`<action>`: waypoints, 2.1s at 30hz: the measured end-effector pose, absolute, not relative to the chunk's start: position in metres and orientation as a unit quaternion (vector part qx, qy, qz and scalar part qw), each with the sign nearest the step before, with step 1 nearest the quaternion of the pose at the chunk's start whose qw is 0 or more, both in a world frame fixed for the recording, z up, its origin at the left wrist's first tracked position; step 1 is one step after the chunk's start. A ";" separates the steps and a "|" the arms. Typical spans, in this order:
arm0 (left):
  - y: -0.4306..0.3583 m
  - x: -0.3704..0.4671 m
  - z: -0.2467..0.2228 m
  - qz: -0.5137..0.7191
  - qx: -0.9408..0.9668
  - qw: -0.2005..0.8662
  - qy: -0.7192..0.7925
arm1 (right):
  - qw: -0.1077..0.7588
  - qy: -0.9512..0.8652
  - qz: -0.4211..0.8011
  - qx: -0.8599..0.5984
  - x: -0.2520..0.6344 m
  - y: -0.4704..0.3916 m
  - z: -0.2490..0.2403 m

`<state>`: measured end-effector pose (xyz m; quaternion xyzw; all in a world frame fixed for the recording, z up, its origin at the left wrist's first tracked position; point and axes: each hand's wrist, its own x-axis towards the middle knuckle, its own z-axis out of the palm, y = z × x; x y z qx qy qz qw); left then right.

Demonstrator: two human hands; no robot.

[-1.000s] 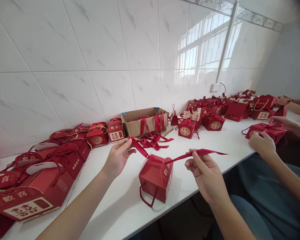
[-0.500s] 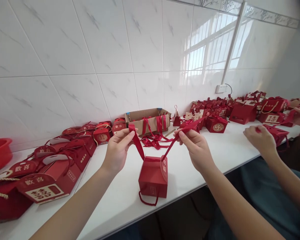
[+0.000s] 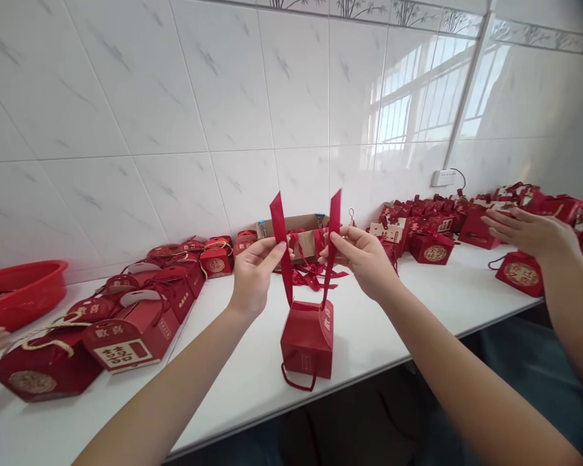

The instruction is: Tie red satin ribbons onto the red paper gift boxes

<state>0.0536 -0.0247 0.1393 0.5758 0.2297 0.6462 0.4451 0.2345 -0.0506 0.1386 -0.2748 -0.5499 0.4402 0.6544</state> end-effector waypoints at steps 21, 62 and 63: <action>-0.024 0.050 0.160 0.485 0.633 0.545 0.258 | 0.503 -0.785 0.259 -0.252 0.227 -0.043 0.154; -0.018 -0.011 0.060 0.421 0.764 0.221 0.436 | 0.551 -0.606 0.022 -0.573 0.295 -0.090 0.018; -0.019 -0.003 0.063 0.411 0.754 0.276 0.432 | 0.545 -0.631 0.065 -0.547 0.284 -0.086 0.024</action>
